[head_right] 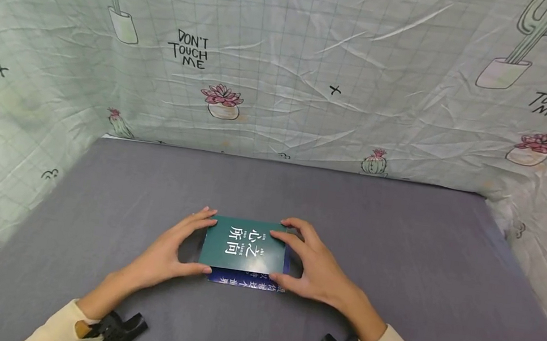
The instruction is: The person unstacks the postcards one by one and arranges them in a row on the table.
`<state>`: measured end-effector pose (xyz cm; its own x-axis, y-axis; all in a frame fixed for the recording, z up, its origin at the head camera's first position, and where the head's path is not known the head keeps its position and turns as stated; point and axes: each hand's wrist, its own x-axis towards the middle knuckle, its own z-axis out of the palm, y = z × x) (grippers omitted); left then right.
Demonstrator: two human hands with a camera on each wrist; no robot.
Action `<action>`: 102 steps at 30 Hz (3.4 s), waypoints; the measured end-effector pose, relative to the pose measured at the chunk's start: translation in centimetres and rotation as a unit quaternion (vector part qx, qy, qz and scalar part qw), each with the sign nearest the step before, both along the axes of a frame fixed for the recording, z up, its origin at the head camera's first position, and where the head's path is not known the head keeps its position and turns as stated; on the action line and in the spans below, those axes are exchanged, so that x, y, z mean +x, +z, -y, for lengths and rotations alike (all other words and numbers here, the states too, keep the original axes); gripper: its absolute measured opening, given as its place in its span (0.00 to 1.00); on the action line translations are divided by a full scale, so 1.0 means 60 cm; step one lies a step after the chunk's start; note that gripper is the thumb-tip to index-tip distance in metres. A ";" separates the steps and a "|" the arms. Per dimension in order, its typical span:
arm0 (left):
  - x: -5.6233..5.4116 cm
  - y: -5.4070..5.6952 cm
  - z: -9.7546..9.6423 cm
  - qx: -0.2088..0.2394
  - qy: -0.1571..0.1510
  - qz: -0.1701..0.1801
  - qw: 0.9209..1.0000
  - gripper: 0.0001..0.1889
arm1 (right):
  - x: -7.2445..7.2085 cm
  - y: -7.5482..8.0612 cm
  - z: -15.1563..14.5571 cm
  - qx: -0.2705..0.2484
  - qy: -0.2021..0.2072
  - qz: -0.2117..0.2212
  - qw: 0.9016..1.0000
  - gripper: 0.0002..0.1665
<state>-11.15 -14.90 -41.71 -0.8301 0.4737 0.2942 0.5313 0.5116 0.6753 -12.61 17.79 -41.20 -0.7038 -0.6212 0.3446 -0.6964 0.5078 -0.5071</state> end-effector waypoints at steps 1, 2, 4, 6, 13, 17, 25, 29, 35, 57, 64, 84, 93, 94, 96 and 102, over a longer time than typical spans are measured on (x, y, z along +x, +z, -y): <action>-0.002 0.003 0.002 -0.001 0.000 -0.001 1.000 0.45 | -0.002 0.002 0.002 -0.001 0.000 0.000 1.000 0.42; -0.005 0.005 0.005 -0.001 -0.001 -0.003 1.000 0.45 | -0.004 0.004 0.004 -0.002 0.001 0.000 1.000 0.42; -0.010 0.011 0.009 -0.001 -0.001 -0.006 1.000 0.45 | -0.008 0.007 0.009 -0.003 0.002 -0.002 1.000 0.41; -0.014 0.017 0.013 0.003 0.001 -0.005 1.000 0.45 | -0.012 0.010 0.015 -0.002 0.001 -0.006 1.000 0.41; -0.029 0.029 0.027 0.009 0.016 -0.011 1.000 0.44 | -0.027 0.018 0.037 -0.002 -0.001 -0.027 1.000 0.40; -0.032 0.034 0.033 0.008 0.030 -0.009 0.999 0.45 | -0.035 0.024 0.050 -0.010 0.002 -0.037 0.999 0.40; -0.043 0.037 0.049 0.004 0.064 0.002 0.998 0.45 | -0.058 0.027 0.078 -0.006 0.002 -0.032 0.999 0.40; -0.054 0.040 0.053 -0.008 0.074 0.010 0.997 0.44 | -0.073 0.025 0.089 -0.001 0.001 -0.032 0.999 0.40; -0.074 0.043 0.066 -0.017 0.089 0.012 0.996 0.44 | -0.096 0.030 0.110 0.011 -0.006 -0.048 0.999 0.40; -0.120 0.059 0.146 -0.020 0.113 -0.025 0.993 0.43 | -0.154 0.039 0.196 0.024 -0.004 -0.047 0.999 0.39; -0.136 0.064 0.161 -0.037 0.124 0.007 0.992 0.43 | -0.170 0.046 0.219 0.039 -0.012 -0.035 0.999 0.39; -0.173 0.040 0.206 -0.061 0.151 0.040 0.986 0.44 | -0.213 0.022 0.271 0.059 -0.003 0.011 0.998 0.39; -0.191 0.021 0.221 -0.084 0.160 0.046 0.982 0.45 | -0.226 0.011 0.288 0.073 -0.013 0.025 0.997 0.39; -0.193 0.019 0.223 -0.086 0.161 0.047 0.982 0.45 | -0.228 0.009 0.289 0.075 -0.013 0.026 0.997 0.39; -0.196 0.015 0.225 -0.090 0.160 0.050 0.982 0.45 | -0.230 0.006 0.291 0.078 -0.014 0.029 0.996 0.39; -0.199 0.009 0.230 -0.096 0.158 0.068 0.980 0.47 | -0.234 -0.003 0.297 0.081 -0.013 0.042 0.996 0.39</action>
